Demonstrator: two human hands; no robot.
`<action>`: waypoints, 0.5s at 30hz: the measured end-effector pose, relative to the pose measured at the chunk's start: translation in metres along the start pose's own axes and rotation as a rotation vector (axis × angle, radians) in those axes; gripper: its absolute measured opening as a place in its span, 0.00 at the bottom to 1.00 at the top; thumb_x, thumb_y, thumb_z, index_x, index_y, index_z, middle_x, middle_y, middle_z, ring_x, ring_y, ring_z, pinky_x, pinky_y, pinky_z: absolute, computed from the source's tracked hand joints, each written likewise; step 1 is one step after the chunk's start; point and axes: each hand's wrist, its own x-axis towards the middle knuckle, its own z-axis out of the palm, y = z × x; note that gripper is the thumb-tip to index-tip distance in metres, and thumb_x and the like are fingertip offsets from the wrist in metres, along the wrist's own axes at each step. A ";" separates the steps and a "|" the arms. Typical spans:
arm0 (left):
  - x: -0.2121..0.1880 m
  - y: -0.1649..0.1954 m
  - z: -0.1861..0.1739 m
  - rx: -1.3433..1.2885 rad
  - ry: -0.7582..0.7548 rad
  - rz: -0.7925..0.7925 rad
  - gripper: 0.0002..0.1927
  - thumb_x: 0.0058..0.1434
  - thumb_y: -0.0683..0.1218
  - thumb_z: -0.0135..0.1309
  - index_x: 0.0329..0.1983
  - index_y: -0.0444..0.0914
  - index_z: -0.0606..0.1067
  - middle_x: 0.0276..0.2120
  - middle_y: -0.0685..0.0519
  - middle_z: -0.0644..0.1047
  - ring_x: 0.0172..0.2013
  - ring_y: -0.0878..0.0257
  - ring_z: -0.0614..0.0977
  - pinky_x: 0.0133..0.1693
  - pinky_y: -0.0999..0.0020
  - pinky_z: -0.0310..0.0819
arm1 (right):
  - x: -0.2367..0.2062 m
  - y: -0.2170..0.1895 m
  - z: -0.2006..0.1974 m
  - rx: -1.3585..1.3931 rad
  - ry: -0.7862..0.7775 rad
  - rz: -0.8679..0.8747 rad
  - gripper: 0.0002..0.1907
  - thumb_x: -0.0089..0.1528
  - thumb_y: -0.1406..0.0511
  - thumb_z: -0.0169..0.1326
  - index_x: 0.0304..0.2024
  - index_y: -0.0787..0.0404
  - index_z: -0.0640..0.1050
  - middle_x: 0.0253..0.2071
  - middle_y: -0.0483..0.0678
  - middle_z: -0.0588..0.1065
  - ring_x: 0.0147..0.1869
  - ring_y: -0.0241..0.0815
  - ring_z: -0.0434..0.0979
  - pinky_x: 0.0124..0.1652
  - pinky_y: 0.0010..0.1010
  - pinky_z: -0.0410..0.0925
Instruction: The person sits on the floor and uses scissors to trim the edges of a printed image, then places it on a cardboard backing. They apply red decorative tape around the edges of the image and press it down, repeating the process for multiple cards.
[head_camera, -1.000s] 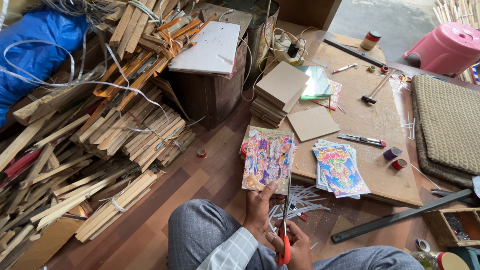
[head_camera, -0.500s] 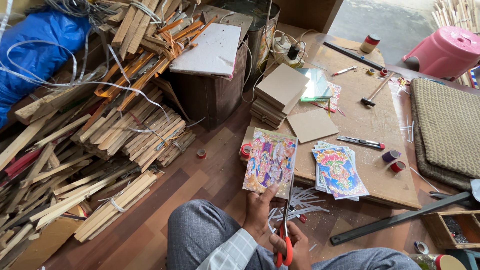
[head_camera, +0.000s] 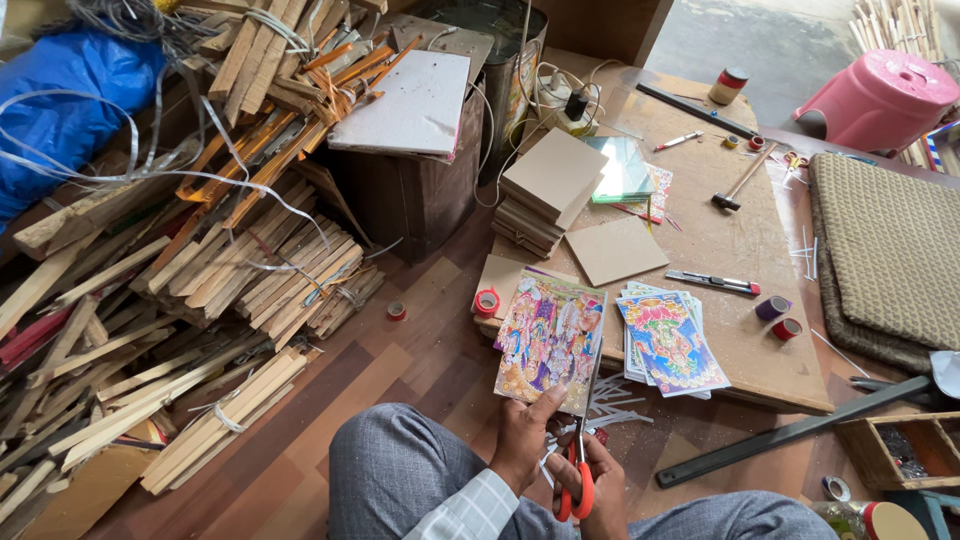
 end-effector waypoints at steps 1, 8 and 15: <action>0.000 0.000 0.000 -0.003 0.003 -0.010 0.10 0.61 0.47 0.61 0.39 0.36 0.78 0.27 0.54 0.79 0.24 0.67 0.79 0.25 0.71 0.71 | 0.000 0.001 0.000 0.000 0.009 0.003 0.17 0.53 0.69 0.67 0.42 0.70 0.77 0.16 0.47 0.71 0.13 0.38 0.70 0.14 0.29 0.63; 0.003 -0.006 -0.005 0.021 0.009 -0.022 0.11 0.62 0.48 0.61 0.38 0.34 0.78 0.27 0.53 0.80 0.24 0.66 0.80 0.26 0.70 0.72 | 0.000 0.008 0.001 0.000 0.040 -0.020 0.17 0.53 0.70 0.68 0.41 0.70 0.78 0.16 0.47 0.71 0.13 0.35 0.67 0.14 0.27 0.60; 0.004 -0.006 -0.004 0.040 0.018 -0.003 0.10 0.61 0.47 0.61 0.39 0.35 0.79 0.27 0.53 0.80 0.24 0.66 0.80 0.27 0.71 0.72 | 0.003 0.015 0.000 0.013 0.063 -0.037 0.17 0.52 0.72 0.67 0.42 0.70 0.78 0.19 0.47 0.75 0.14 0.33 0.68 0.15 0.25 0.59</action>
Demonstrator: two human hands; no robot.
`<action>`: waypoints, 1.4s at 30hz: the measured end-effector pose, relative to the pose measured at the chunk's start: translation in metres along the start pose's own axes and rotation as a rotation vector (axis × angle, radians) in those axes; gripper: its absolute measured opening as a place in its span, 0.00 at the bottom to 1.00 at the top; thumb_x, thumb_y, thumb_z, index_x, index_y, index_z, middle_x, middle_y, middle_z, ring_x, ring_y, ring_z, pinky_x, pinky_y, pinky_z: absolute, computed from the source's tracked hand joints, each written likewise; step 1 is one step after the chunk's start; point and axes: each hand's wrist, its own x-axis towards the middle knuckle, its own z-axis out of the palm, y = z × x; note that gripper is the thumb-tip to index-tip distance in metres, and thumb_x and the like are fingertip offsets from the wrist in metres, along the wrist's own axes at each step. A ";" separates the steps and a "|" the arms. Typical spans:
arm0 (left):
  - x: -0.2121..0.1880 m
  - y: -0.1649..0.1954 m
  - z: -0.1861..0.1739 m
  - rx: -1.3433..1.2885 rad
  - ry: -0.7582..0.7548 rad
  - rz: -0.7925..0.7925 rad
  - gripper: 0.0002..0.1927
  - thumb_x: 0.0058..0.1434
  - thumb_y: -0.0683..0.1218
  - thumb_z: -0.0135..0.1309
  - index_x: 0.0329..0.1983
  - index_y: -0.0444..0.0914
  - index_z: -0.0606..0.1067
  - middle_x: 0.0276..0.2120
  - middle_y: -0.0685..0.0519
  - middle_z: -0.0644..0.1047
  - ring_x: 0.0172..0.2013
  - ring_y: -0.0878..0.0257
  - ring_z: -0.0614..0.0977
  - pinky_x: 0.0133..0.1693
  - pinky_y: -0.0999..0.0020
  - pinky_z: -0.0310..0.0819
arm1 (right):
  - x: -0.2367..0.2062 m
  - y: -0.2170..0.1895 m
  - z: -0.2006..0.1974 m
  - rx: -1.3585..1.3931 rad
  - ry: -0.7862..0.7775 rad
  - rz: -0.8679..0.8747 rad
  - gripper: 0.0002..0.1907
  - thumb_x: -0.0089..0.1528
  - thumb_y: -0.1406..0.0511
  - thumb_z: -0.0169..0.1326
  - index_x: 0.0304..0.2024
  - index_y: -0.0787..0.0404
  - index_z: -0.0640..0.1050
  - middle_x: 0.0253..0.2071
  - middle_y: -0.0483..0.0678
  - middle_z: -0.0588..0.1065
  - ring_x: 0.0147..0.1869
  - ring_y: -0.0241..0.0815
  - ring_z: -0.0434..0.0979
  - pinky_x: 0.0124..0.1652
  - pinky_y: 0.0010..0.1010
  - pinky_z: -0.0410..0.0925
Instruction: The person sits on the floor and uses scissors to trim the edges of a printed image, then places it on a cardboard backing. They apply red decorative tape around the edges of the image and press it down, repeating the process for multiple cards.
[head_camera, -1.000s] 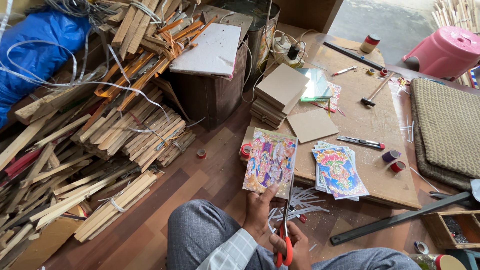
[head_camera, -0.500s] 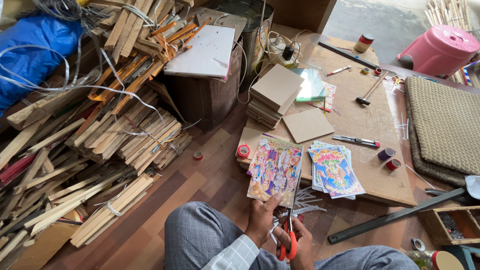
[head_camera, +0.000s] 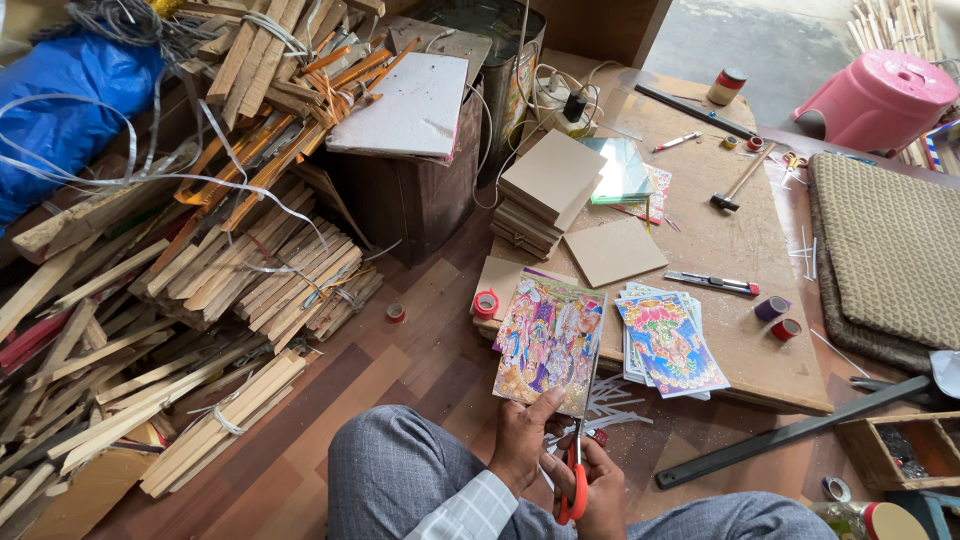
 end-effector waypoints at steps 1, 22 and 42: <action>0.000 0.000 0.000 -0.003 -0.009 0.004 0.10 0.61 0.47 0.61 0.39 0.35 0.79 0.27 0.54 0.80 0.24 0.66 0.80 0.27 0.71 0.72 | 0.000 0.001 0.000 0.009 0.003 0.004 0.17 0.52 0.72 0.67 0.42 0.70 0.78 0.19 0.47 0.75 0.14 0.33 0.68 0.15 0.25 0.59; -0.010 -0.007 -0.003 0.012 -0.199 -0.080 0.12 0.63 0.45 0.59 0.43 0.31 0.79 0.32 0.53 0.82 0.30 0.68 0.81 0.33 0.71 0.76 | -0.006 -0.029 -0.003 0.052 -0.004 -0.080 0.19 0.56 0.65 0.64 0.45 0.72 0.79 0.15 0.49 0.71 0.13 0.38 0.69 0.15 0.27 0.61; -0.008 -0.003 -0.003 0.013 -0.207 -0.098 0.12 0.64 0.45 0.59 0.39 0.29 0.81 0.31 0.51 0.82 0.29 0.67 0.82 0.34 0.71 0.77 | -0.008 -0.034 0.007 0.038 0.119 -0.044 0.17 0.55 0.69 0.65 0.44 0.73 0.80 0.15 0.49 0.70 0.12 0.37 0.66 0.14 0.28 0.59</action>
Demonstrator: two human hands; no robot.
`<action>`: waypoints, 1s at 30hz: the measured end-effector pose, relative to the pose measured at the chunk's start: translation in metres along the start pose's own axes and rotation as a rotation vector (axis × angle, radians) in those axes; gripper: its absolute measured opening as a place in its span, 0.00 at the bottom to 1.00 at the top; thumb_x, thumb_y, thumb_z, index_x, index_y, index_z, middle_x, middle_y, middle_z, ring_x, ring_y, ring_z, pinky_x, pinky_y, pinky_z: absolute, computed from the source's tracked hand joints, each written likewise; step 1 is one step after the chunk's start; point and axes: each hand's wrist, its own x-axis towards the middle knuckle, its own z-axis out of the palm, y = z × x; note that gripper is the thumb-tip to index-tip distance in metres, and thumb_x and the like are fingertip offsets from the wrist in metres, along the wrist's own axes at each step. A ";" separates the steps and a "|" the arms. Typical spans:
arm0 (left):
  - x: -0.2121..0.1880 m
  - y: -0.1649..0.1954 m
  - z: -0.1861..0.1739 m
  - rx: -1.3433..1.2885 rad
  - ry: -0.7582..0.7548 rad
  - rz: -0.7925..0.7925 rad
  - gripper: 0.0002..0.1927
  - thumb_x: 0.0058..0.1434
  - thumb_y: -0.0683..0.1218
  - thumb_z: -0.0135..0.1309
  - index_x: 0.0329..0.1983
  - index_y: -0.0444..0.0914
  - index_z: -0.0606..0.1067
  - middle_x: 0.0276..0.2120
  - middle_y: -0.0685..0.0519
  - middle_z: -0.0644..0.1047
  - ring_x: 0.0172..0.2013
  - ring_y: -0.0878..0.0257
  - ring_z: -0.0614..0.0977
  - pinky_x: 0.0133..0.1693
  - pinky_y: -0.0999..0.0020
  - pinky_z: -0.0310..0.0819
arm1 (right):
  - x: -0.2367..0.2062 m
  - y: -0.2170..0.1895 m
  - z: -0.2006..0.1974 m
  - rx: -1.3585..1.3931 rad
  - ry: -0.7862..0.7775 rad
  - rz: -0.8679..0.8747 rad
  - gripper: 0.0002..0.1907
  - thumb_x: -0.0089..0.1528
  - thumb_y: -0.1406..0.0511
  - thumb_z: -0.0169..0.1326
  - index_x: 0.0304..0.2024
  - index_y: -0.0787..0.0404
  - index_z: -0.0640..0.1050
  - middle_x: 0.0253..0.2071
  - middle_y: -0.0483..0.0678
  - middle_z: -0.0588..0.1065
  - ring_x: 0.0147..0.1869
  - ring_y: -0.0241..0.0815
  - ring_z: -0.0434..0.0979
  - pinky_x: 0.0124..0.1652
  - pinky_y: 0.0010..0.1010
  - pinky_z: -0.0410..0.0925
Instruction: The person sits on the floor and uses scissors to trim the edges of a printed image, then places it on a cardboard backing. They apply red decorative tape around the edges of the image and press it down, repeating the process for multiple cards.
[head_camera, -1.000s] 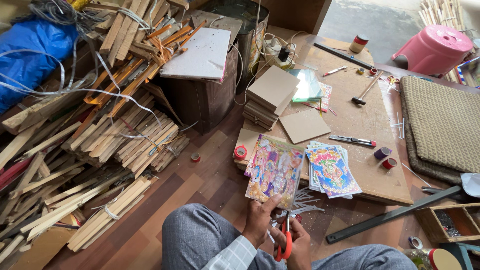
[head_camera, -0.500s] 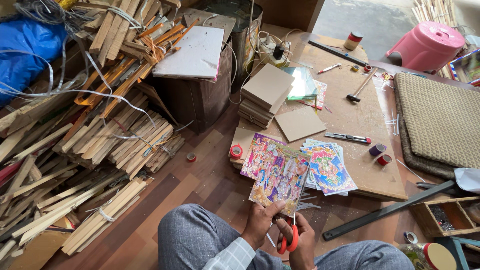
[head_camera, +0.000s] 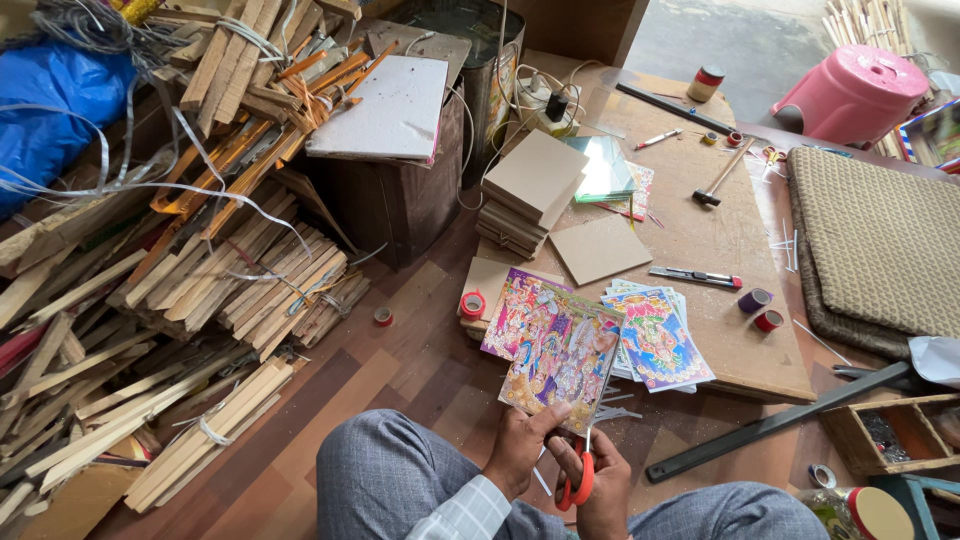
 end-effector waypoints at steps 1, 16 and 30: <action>0.000 -0.001 -0.001 -0.002 0.001 -0.004 0.12 0.64 0.45 0.59 0.39 0.30 0.81 0.30 0.51 0.83 0.29 0.67 0.82 0.34 0.71 0.77 | 0.000 0.001 0.000 -0.004 -0.003 -0.007 0.17 0.54 0.70 0.66 0.44 0.73 0.80 0.14 0.49 0.70 0.12 0.37 0.66 0.14 0.28 0.58; 0.001 -0.011 -0.007 0.129 -0.080 -0.052 0.11 0.63 0.49 0.59 0.28 0.39 0.77 0.23 0.59 0.75 0.24 0.72 0.72 0.29 0.74 0.64 | 0.016 -0.005 -0.016 0.042 -0.047 -0.110 0.16 0.59 0.63 0.62 0.39 0.71 0.75 0.18 0.49 0.72 0.15 0.37 0.70 0.17 0.26 0.63; 0.002 -0.008 -0.007 0.138 -0.075 -0.072 0.09 0.63 0.45 0.59 0.30 0.36 0.78 0.23 0.58 0.75 0.23 0.71 0.72 0.27 0.74 0.62 | 0.010 -0.001 -0.009 0.079 0.027 -0.058 0.15 0.59 0.63 0.62 0.39 0.69 0.76 0.19 0.49 0.74 0.16 0.37 0.70 0.18 0.28 0.64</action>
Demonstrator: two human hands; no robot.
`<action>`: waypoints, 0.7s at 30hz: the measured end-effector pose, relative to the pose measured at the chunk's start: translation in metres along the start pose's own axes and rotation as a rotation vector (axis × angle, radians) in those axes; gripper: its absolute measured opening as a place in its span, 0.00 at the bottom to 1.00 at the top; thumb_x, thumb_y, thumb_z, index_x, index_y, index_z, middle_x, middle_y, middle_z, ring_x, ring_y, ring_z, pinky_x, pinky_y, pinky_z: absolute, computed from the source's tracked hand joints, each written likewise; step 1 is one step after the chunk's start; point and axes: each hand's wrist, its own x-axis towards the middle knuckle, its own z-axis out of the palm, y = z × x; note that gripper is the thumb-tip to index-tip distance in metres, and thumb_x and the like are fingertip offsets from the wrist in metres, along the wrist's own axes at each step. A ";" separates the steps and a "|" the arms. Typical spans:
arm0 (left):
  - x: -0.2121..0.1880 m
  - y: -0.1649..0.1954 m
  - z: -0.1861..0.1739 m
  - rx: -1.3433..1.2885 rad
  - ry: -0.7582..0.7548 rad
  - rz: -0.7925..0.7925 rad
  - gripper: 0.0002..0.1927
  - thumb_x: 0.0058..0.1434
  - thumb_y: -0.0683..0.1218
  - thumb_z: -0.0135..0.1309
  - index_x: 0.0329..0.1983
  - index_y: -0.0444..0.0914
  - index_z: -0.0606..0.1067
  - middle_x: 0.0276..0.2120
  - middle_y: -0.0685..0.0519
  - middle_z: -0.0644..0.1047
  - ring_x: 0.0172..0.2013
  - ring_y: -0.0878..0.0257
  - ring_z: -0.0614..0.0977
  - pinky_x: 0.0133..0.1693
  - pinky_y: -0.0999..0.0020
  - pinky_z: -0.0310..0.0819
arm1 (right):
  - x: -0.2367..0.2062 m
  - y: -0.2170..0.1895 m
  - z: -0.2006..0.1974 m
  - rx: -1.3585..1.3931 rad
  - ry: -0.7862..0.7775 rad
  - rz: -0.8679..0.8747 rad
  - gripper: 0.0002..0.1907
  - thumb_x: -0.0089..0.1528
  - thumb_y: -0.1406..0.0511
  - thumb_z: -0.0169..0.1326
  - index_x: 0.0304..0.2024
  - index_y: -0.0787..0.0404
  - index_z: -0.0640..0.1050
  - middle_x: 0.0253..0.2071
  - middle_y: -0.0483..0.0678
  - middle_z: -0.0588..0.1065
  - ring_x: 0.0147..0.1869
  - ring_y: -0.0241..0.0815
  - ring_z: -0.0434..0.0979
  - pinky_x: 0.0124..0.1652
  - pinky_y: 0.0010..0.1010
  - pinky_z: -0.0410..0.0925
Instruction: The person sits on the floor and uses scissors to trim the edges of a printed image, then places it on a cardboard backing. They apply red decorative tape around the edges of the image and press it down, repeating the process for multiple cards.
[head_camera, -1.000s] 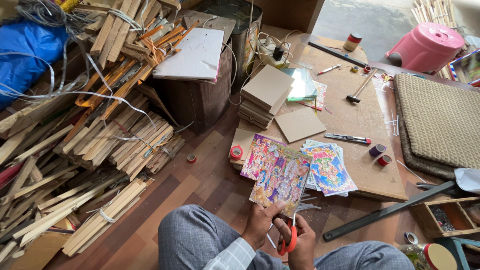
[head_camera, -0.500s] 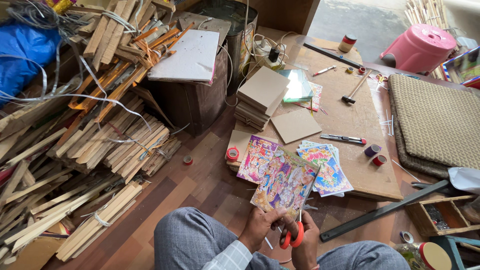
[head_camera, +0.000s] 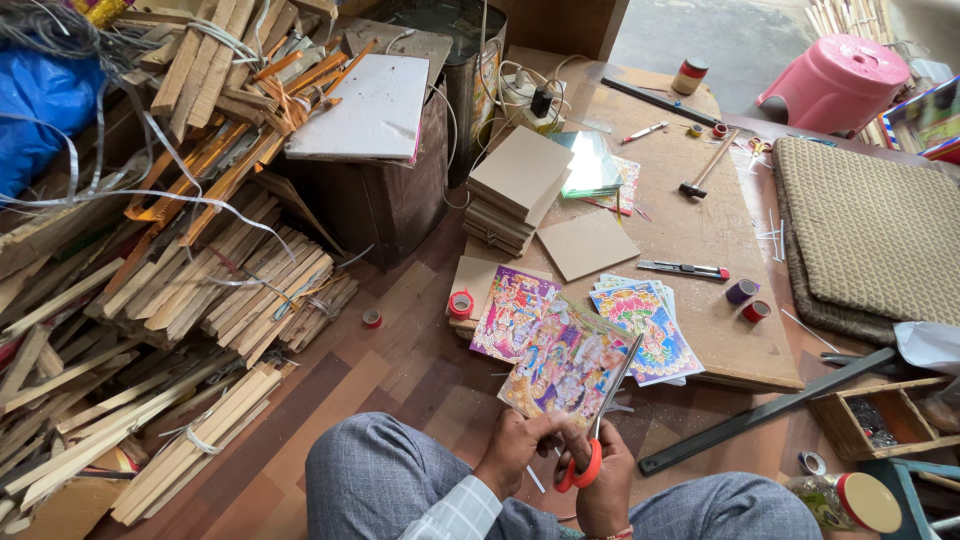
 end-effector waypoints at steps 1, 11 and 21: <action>0.001 0.003 0.001 -0.048 0.034 0.016 0.07 0.62 0.44 0.59 0.32 0.35 0.78 0.25 0.58 0.76 0.25 0.71 0.73 0.28 0.74 0.65 | 0.001 0.003 -0.001 0.014 -0.019 0.009 0.15 0.60 0.63 0.62 0.39 0.70 0.76 0.18 0.49 0.73 0.16 0.37 0.71 0.19 0.28 0.65; 0.022 0.029 -0.030 -0.027 0.439 0.164 0.10 0.60 0.44 0.59 0.41 0.35 0.79 0.27 0.56 0.80 0.21 0.71 0.75 0.23 0.75 0.67 | 0.010 0.032 -0.017 -0.972 0.107 0.303 0.47 0.42 0.49 0.76 0.58 0.62 0.74 0.33 0.54 0.84 0.38 0.44 0.86 0.41 0.33 0.75; 0.072 -0.015 -0.047 -0.170 0.394 -0.181 0.13 0.62 0.48 0.62 0.36 0.34 0.74 0.26 0.48 0.79 0.22 0.61 0.82 0.22 0.64 0.77 | 0.009 0.023 -0.006 -1.452 -0.044 0.331 0.49 0.44 0.45 0.74 0.60 0.56 0.67 0.48 0.62 0.80 0.58 0.63 0.80 0.56 0.47 0.72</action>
